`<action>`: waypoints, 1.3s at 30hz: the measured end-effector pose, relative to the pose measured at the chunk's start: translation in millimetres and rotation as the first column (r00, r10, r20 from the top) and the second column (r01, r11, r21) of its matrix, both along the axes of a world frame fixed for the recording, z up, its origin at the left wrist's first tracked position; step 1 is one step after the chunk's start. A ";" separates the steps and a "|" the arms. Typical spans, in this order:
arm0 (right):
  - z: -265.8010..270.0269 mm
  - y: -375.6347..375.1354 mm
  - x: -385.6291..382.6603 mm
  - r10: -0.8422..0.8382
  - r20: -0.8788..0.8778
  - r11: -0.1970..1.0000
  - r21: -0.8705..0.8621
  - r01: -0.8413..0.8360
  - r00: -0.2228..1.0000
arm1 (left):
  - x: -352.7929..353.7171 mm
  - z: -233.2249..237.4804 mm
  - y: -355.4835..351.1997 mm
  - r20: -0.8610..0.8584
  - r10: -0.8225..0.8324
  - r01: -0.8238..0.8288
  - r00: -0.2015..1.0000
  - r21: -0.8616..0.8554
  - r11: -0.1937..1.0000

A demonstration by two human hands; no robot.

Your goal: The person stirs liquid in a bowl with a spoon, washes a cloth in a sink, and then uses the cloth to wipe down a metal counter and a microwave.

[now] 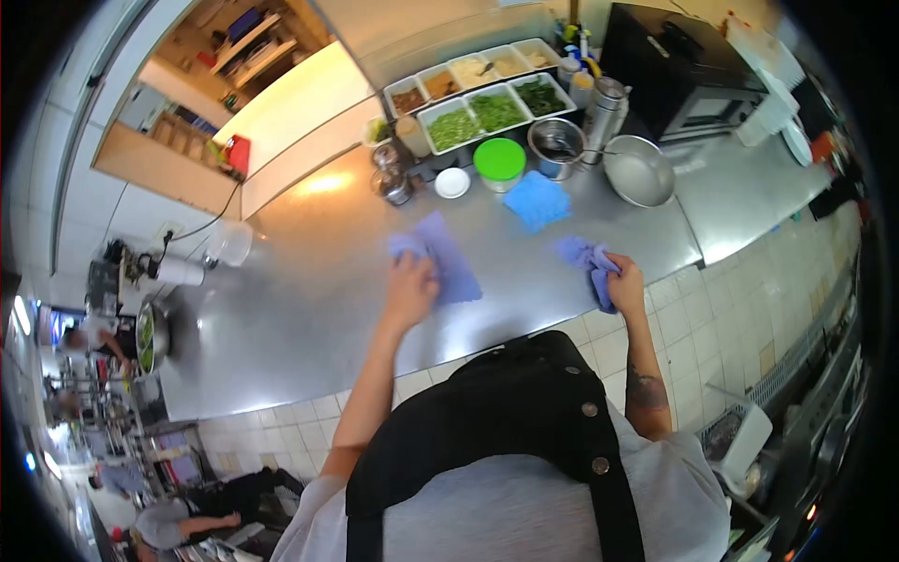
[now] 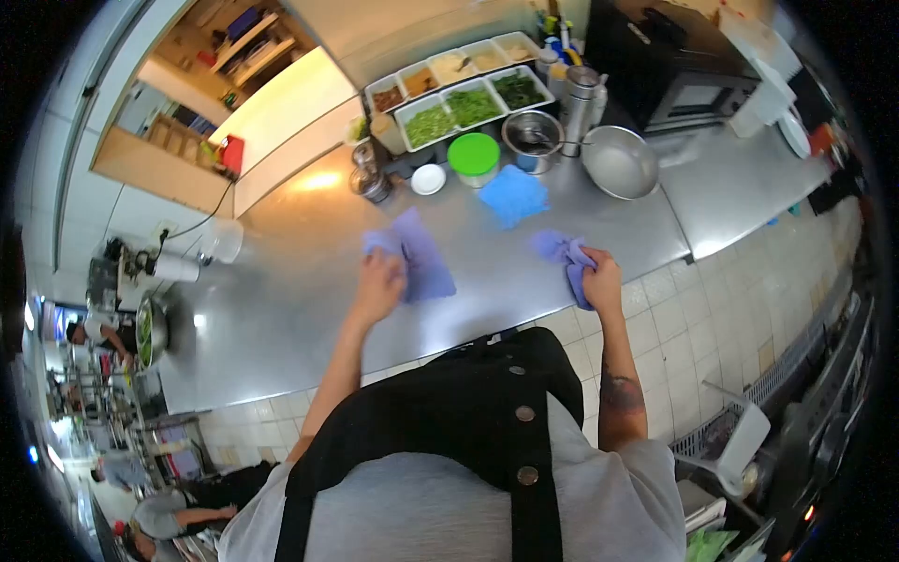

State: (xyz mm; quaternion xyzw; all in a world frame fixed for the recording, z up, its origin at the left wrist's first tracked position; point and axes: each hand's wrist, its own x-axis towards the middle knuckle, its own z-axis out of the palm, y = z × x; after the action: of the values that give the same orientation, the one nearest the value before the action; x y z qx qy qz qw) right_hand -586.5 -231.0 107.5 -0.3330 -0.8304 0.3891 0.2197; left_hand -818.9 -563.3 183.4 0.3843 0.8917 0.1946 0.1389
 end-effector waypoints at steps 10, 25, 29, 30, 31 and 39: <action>-23.3 0.0 -1.3 0.028 -0.014 0.999 -0.041 -0.028 1.000 | 12.5 -58.1 59.9 -0.246 -0.024 -0.029 0.969 -0.210 0.977; 39.1 -52.7 -41.7 0.014 0.017 0.963 0.268 -0.018 1.000 | -110.8 -87.5 38.1 0.052 0.086 -0.095 0.995 0.205 0.974; 81.2 -107.7 -82.6 -0.050 0.233 0.768 0.631 -0.112 0.971 | -116.9 -85.4 35.3 0.067 0.220 -0.227 0.973 0.114 0.967; 72.5 -117.0 -90.4 0.180 0.242 0.825 0.491 -0.280 0.953 | -111.8 -84.6 30.3 0.007 0.289 -0.285 0.957 0.176 0.942; 53.5 -128.3 -102.8 0.403 0.208 0.820 0.350 -0.453 0.891 | -116.2 -90.6 21.6 0.033 0.312 -0.313 0.950 0.106 0.944; 19.2 -215.6 -170.2 0.805 0.341 0.376 0.338 -0.863 0.485 | -112.7 -122.8 -35.3 0.214 0.332 -0.334 0.919 -0.029 0.942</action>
State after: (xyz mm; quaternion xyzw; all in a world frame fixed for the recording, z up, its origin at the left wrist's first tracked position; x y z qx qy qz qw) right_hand -756.7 -446.6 126.7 0.1727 -0.9616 0.2128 0.0163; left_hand -931.6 -598.6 60.6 0.2044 0.9228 0.2595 0.1983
